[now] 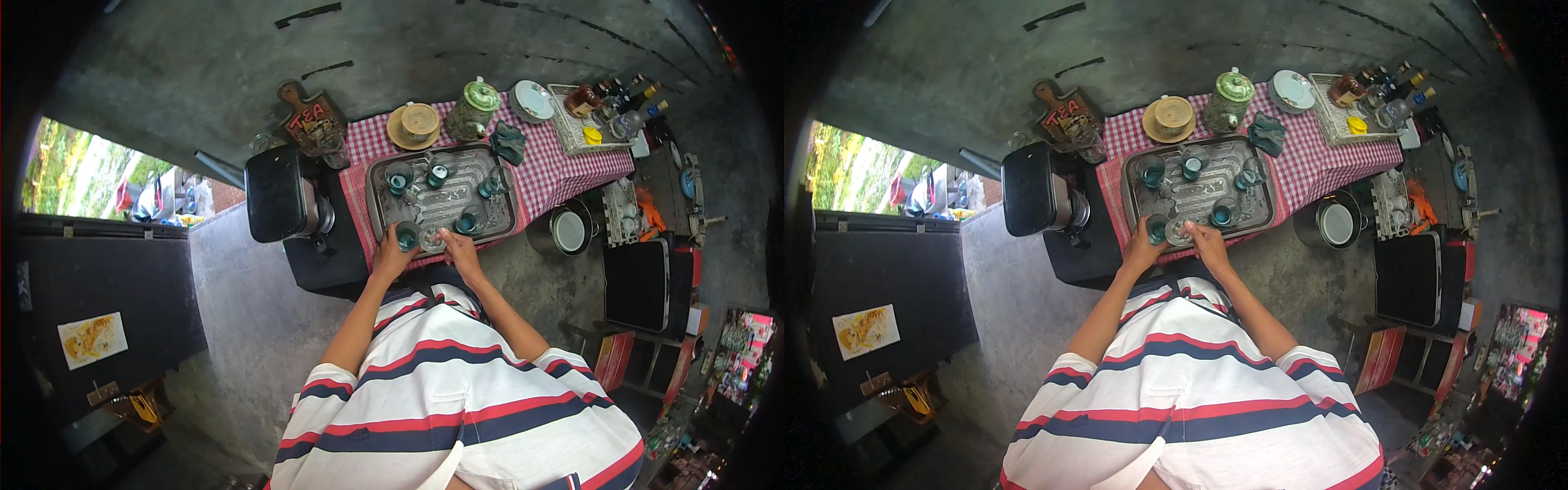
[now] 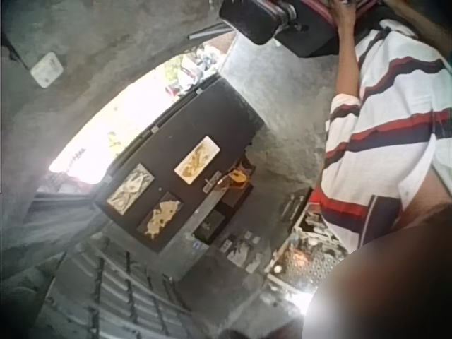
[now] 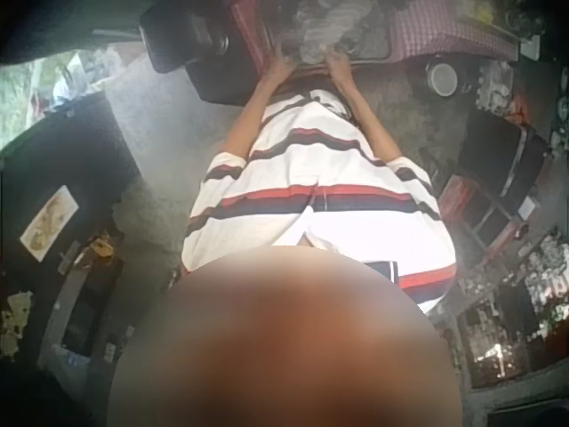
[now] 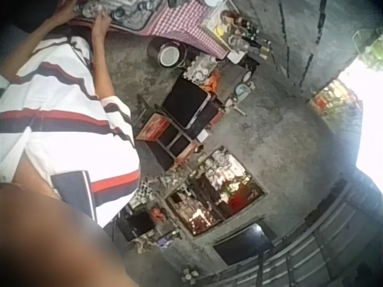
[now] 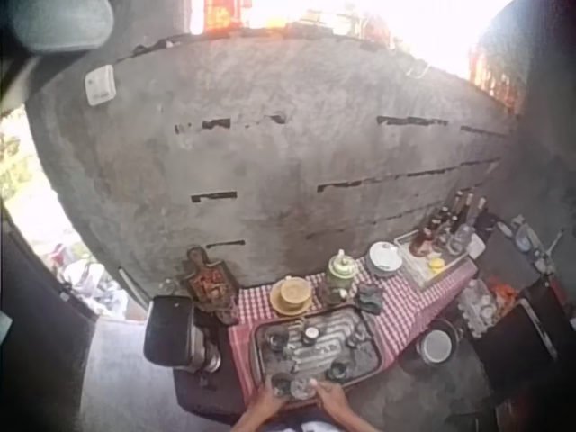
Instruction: Pouring tea from a green teapot into multiple small glasses on a tray.
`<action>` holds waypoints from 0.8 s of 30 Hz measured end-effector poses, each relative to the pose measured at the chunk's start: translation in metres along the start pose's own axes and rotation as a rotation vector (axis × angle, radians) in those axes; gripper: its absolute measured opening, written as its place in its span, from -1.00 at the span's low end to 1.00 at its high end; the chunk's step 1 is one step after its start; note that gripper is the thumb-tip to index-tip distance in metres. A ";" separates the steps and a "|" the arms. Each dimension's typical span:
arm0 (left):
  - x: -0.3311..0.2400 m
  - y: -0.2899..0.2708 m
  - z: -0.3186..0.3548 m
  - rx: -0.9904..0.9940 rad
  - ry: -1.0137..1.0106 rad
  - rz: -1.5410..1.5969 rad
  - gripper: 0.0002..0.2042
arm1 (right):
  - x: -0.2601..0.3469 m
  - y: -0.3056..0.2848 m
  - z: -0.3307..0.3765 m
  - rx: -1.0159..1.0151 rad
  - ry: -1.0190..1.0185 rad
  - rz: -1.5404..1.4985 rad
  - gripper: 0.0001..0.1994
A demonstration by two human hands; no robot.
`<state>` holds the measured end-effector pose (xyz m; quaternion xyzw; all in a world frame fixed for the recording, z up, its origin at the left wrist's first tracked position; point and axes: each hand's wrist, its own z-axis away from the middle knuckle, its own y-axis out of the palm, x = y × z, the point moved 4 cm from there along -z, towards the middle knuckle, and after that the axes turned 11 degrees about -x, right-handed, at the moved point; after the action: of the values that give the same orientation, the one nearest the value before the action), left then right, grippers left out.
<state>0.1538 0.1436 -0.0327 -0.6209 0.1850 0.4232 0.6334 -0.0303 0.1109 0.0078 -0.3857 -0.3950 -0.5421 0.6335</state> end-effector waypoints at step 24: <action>-0.011 -0.005 -0.002 0.042 -0.072 -0.138 0.09 | -0.021 -0.016 -0.006 0.004 0.074 -0.017 -0.41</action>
<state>0.1522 0.1388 -0.0213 -0.6030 0.1279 0.3968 0.6802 -0.0479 0.1112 -0.0125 -0.3609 -0.3756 -0.5607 0.6437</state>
